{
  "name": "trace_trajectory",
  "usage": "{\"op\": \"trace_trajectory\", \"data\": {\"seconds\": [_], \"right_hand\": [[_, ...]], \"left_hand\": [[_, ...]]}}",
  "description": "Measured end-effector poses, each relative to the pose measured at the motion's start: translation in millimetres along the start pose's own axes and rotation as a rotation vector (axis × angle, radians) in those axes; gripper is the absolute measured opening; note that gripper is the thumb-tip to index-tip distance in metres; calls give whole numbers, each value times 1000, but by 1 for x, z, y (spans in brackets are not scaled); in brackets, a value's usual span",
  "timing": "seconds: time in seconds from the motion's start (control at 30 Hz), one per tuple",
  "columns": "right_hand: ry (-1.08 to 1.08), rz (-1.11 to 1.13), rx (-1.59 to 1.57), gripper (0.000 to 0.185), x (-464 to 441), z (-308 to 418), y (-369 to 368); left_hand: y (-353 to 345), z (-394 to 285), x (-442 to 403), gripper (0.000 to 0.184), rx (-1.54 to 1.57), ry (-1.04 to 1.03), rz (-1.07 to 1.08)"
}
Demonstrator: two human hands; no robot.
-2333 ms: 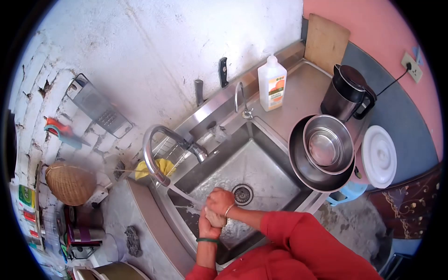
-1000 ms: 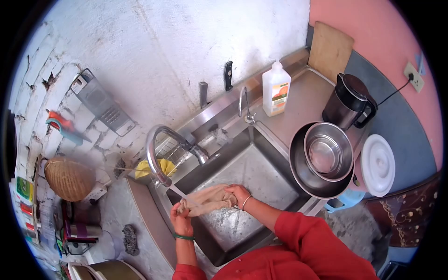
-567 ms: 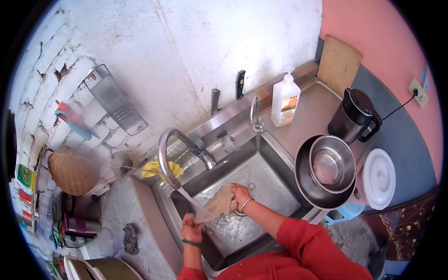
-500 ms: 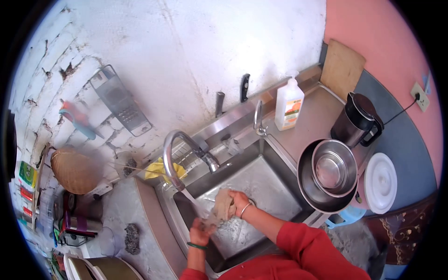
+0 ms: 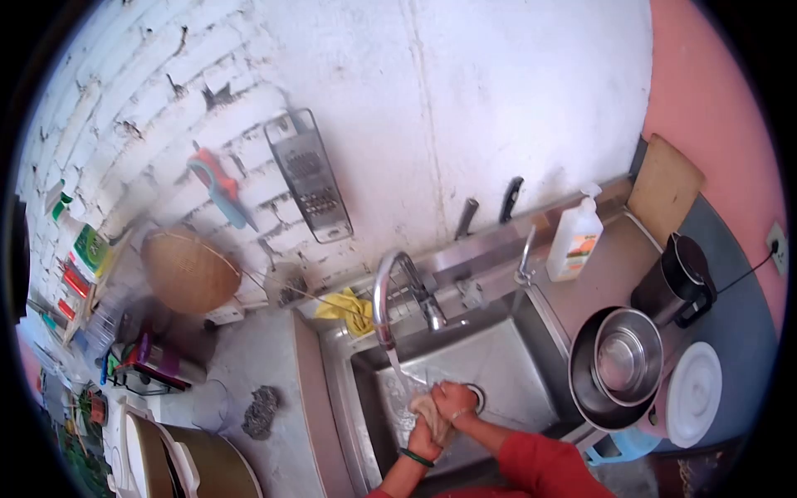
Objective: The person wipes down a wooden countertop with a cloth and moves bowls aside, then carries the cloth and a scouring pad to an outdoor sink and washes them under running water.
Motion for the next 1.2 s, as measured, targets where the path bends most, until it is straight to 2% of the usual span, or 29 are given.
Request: {"op": "trace_trajectory", "data": {"seconds": [0.07, 0.1, 0.2, 0.3, 0.33, 0.4, 0.47, 0.53, 0.6, 0.63, 0.7, 0.73, 0.8, 0.83, 0.9, 0.93, 1.0, 1.07, 1.1, 1.17, 1.2], "right_hand": [[-53, -31, 5, 33, 0, 20, 16], [36, -102, -97, 31, 2, 25, 8], [251, -30, -104, 29, 49, 67, 15], [323, 7, -140, 31, 55, 53, -1], [238, -71, 3, 31, 35, 24, -22], [-75, -74, -173, 36, -2, -23, -27], [-154, -39, -103, 38, -4, -17, -1], [-218, -7, -18, 39, -3, -29, 3], [-334, 66, -261, 37, 8, -53, -17], [-335, 65, -263, 37, 17, -61, -21], [-614, 129, -534, 31, 31, -73, -22], [-615, 130, -534, 31, 35, -78, -22], [-735, 135, -969, 24, 40, -91, -29], [-734, 141, -971, 24, 41, -98, -33], [-639, 277, -924, 20, 38, -101, -37], [-636, 274, -928, 20, 36, -103, -38], [-309, 358, -268, 36, 27, -76, -13], [-14, 248, -624, 60, 11, -52, 10], [-13, 252, -622, 60, 1, -34, 24], [96, 376, -1012, 67, -15, 1, 47], [106, 385, -1013, 67, -17, 2, 48]], "left_hand": [[-2, -8, -2, 41, 49, 3, 193], [1, -15, -7, 40, -17, 7, 160], [30, -27, -49, 38, 50, -44, 366], [23, -22, -42, 38, 99, -13, 354], [16, -17, -32, 38, 91, 1, 306], [6, -5, -16, 38, 41, 27, 197], [0, -10, -9, 41, -149, 29, 98], [1, -23, -11, 41, -156, 52, 122], [-1, -44, -13, 36, -144, 46, 111], [4, -55, -16, 36, -148, 47, 111], [8, -76, -22, 30, -5, -75, 170], [7, -81, -21, 30, -5, -75, 170], [0, -95, -11, 27, -144, -311, 26], [2, -96, -11, 27, -145, -315, 22], [2, -101, -10, 31, -206, -342, 69], [-1, -102, -9, 31, -210, -345, 72], [-11, -104, -4, 36, -282, -340, 184], [-23, -108, 5, 37, -374, -304, 267], [-26, -108, 8, 38, -463, -268, 345], [-25, -105, 4, 38, -563, -247, 405], [-26, -105, 2, 38, -665, -235, 467]]}}
Point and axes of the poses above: each hand's wrist, its own x-axis away from the middle knuckle, its own y-axis out of the back of the hand, z = x × y, the point moved 1 cm from there along -x, towards the middle knuckle, and after that the axes turned 1 degree about -x, right-handed, at the moved point
